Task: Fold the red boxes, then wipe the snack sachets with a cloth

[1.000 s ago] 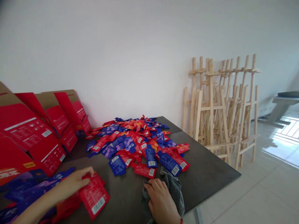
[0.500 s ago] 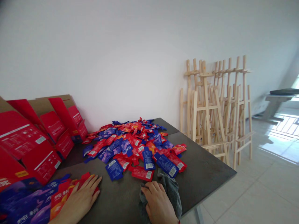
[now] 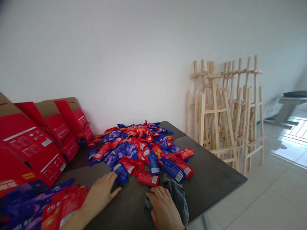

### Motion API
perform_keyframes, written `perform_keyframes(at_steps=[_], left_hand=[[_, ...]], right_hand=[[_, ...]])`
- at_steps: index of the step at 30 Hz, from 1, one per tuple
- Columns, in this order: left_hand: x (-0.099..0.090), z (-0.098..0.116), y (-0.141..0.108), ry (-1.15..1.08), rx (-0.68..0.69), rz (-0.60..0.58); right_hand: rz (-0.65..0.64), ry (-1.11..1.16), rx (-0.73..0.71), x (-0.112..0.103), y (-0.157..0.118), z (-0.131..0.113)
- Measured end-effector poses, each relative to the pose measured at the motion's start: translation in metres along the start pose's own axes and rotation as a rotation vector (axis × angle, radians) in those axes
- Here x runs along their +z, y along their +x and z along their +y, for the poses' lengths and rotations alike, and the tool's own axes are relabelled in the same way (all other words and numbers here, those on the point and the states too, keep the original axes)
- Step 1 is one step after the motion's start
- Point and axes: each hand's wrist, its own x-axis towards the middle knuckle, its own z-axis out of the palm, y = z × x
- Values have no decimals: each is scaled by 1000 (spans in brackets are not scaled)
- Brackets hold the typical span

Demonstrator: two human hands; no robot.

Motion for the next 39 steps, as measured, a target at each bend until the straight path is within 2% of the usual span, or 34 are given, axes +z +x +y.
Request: perform_keyframes(at_steps=[2,4,7,9,12,15,17,21,23,25,27,29,34,39], left_hand=[[10,16,13,-3,54,38],[15,22,20,-5,87,33],[8,23,13,-150,101,58],[-3,25,1,-376,76,135],[-16,32,-14,-813,-45,234],[-6,40,-19,-1217,-203,167],[11,41,-18,-1318,-255,62],[42,39,-17,-1134,-183,-157],[45,38,-19,-1036,-119,-261],[43,39,-21,-944,-67,-309],[37,39,-25,-863,-37,-309],[31,41,-28,-816,-21,-294],[25,45,-34,-822,-2,-265],[29,39,-33,-921,-107,-193]], right_hand=[[-3,-5,-5,0,0,1],[-11,-13,-8,0,1,2],[-35,-15,-4,0,2,2],[-46,-1,0,-1,2,1],[-27,38,8,-3,2,1],[45,107,18,-4,0,4],[88,154,29,-3,0,4],[66,144,4,1,4,-6],[-14,88,-38,4,9,-18],[-121,16,-94,8,14,-30],[-200,-55,-140,10,18,-37],[-226,-109,-142,10,19,-38],[-165,-152,-15,-2,5,-13],[-102,-172,99,-16,-3,10]])
